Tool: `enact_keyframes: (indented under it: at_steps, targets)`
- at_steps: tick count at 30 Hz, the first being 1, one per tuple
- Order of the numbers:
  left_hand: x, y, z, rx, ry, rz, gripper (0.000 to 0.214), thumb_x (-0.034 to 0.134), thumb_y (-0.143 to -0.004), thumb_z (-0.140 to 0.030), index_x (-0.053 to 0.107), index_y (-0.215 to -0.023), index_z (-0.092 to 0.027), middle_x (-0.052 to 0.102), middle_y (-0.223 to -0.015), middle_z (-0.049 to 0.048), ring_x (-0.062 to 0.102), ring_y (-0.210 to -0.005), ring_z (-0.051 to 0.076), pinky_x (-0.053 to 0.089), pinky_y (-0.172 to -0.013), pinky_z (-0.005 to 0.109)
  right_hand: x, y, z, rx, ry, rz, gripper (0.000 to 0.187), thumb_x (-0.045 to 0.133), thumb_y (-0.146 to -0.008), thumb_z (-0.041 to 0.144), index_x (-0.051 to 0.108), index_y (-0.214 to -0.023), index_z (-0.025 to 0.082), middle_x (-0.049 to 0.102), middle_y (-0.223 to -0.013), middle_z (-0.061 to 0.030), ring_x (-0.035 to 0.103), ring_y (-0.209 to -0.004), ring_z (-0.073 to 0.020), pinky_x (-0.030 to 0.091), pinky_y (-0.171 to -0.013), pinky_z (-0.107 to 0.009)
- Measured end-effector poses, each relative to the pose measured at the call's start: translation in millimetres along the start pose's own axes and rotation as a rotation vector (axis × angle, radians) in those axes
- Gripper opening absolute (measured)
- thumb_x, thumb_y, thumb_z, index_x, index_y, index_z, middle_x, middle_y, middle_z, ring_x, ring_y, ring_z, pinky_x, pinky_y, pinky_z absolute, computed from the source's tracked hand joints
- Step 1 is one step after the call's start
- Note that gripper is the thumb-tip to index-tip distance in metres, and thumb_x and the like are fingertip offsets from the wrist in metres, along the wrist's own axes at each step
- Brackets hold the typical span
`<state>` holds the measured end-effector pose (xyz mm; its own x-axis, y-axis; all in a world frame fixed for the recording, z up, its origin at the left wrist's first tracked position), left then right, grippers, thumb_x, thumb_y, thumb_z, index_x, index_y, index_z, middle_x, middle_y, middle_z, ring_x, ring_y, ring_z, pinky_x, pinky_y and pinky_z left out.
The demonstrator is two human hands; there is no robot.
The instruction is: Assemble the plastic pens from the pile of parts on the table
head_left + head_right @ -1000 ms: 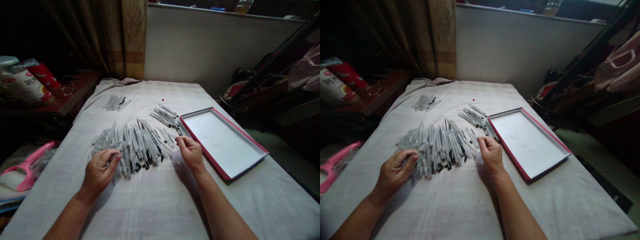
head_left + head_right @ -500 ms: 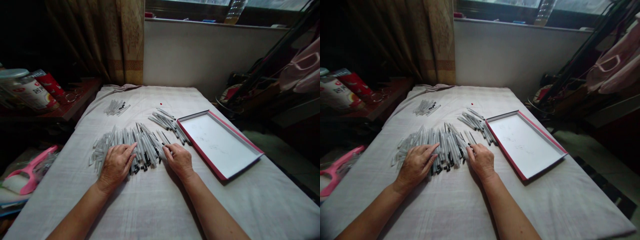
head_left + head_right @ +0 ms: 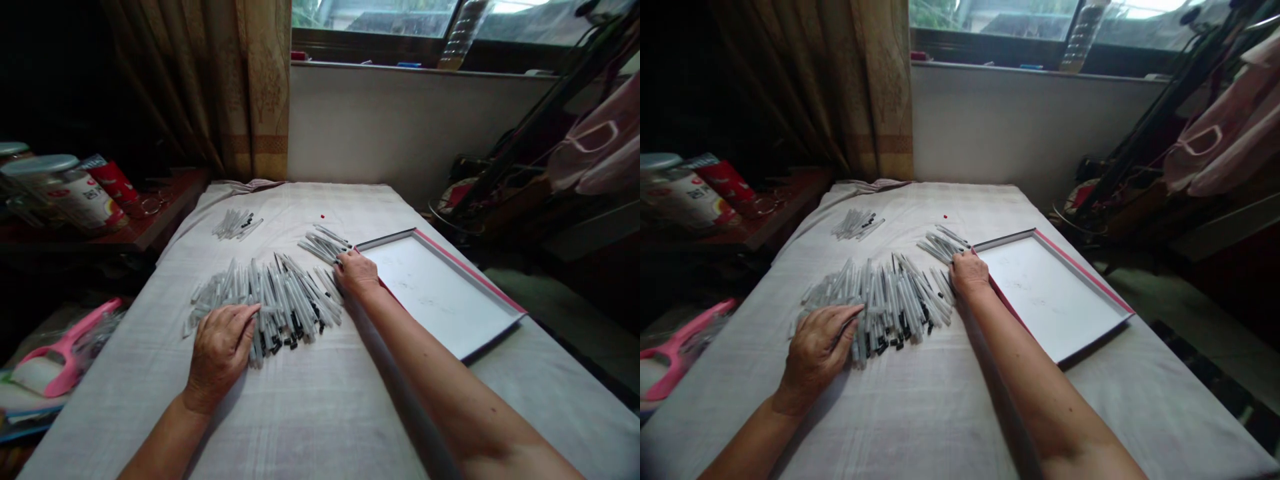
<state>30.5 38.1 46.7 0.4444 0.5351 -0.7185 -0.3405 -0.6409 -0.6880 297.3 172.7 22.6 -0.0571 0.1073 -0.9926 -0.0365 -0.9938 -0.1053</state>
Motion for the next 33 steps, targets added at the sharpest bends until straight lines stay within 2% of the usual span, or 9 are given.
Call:
enact_keyframes:
  at_steps: [4, 7, 11, 14, 17, 21, 25, 29, 33]
  targets:
    - [-0.6, 4.3, 7.9, -0.023, 0.024, -0.014, 0.025, 0.053, -0.094, -0.017, 0.063, -0.116, -0.021, 0.071, -0.1, 0.0051, 0.065, -0.095, 0.021, 0.046, -0.086, 0.035, 2.3, -9.0, 7.3, -0.01, -0.001, 0.006, 0.023, 0.052, -0.093, 0.025, 0.072, -0.103, 0.018, 0.071, -0.11, -0.0145, 0.069, -0.097, -0.0256, 0.05, -0.076, -0.031]
    - [0.0, 5.0, 12.2, -0.029, 0.018, -0.023, 0.025, 0.054, -0.094, -0.016, 0.062, -0.117, -0.021, 0.071, -0.1, 0.0045, 0.064, -0.095, 0.021, 0.047, -0.086, 0.035, -6.0, -2.2, 0.1, 0.038, -0.06, -0.035, 0.026, 0.049, -0.095, 0.027, 0.072, -0.103, 0.018, 0.073, -0.107, -0.014, 0.069, -0.093, -0.0257, 0.049, -0.076, -0.032]
    - [-3.0, 3.3, 8.4, -0.021, 0.013, -0.051, 0.029, 0.055, -0.093, -0.017, 0.06, -0.121, -0.021, 0.068, -0.103, 0.0062, 0.064, -0.097, 0.021, 0.048, -0.089, 0.036, -22.0, 32.7, -12.6, 0.076, -0.487, -0.169, 0.024, 0.052, -0.092, 0.031, 0.071, -0.097, 0.019, 0.076, -0.092, -0.0098, 0.07, -0.081, -0.022, 0.048, -0.072, -0.029]
    - [-6.6, 1.0, -1.0, -0.029, -0.005, -0.078, 0.039, 0.057, -0.093, -0.022, 0.053, -0.132, -0.023, 0.062, -0.119, 0.0111, 0.06, -0.111, 0.026, 0.047, -0.096, 0.041, -19.6, 69.5, 2.1, -0.074, -0.894, -0.088, 0.029, 0.049, -0.092, 0.038, 0.069, -0.083, 0.019, 0.071, -0.072, -0.0046, 0.063, -0.062, -0.0166, 0.046, -0.06, -0.026]
    - [-4.6, -0.9, -13.4, -0.011, -0.005, -0.037, 0.046, 0.057, -0.094, -0.03, 0.046, -0.138, -0.021, 0.057, -0.131, 0.0153, 0.054, -0.123, 0.03, 0.045, -0.1, 0.045, -15.2, 99.0, 23.5, -0.18, -1.056, -0.01, 0.033, 0.049, -0.093, 0.04, 0.064, -0.072, 0.02, 0.064, -0.063, -0.0013, 0.056, -0.055, -0.0133, 0.044, -0.056, -0.024]
    - [0.4, -0.5, -24.7, 0.065, 0.045, 0.042, 0.026, 0.051, -0.097, -0.031, 0.055, -0.121, -0.019, 0.07, -0.103, 0.0077, 0.064, -0.098, 0.023, 0.045, -0.096, 0.04, -8.2, 108.6, 34.9, -0.154, -1.163, -0.004, 0.046, 0.045, -0.096, 0.05, 0.057, -0.063, 0.02, 0.057, -0.057, 0.0002, 0.051, -0.051, -0.0118, 0.04, -0.051, -0.023]
    - [-2.2, 0.2, -24.1, 0.083, 0.06, 0.026, 0.01, 0.052, -0.097, -0.025, 0.058, -0.102, -0.02, 0.07, -0.084, 0.0026, 0.063, -0.08, 0.019, 0.045, -0.087, 0.036, -2.3, 105.2, 33.6, -0.121, -1.167, 0.014, 0.051, 0.048, -0.093, 0.055, 0.054, -0.057, 0.02, 0.05, -0.051, 0.0016, 0.046, -0.047, -0.0108, 0.036, -0.048, -0.023]
    - [-2.3, -1.4, -24.1, 0.089, 0.094, 0.036, 0.01, 0.05, -0.097, -0.025, 0.058, -0.099, -0.019, 0.069, -0.081, 0.0023, 0.062, -0.078, 0.018, 0.045, -0.084, 0.034, -5.2, 107.1, 32.4, -0.175, -1.214, 0.047, 0.043, 0.052, -0.093, 0.045, 0.056, -0.058, 0.02, 0.054, -0.052, 0.0016, 0.05, -0.05, -0.011, 0.04, -0.051, -0.023]
    - [0.6, -2.3, -22.2, 0.075, 0.154, 0.066, 0.011, 0.048, -0.098, -0.026, 0.057, -0.096, -0.019, 0.067, -0.078, 0.0013, 0.061, -0.073, 0.017, 0.046, -0.08, 0.032, -12.4, 109.4, 28.4, -0.254, -1.252, 0.001, 0.02, 0.061, -0.088, 0.033, 0.071, -0.078, 0.019, 0.071, -0.071, -0.0031, 0.064, -0.068, -0.0154, 0.05, -0.066, -0.027]
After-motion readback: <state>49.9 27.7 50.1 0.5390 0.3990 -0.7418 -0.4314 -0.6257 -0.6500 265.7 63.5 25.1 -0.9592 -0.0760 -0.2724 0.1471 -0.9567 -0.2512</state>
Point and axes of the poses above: each hand's wrist, its own y-axis away from the middle knuckle, its own x-axis out of the palm, z = x × y, the point moved 7 cm from there along -y, towards the middle knuckle
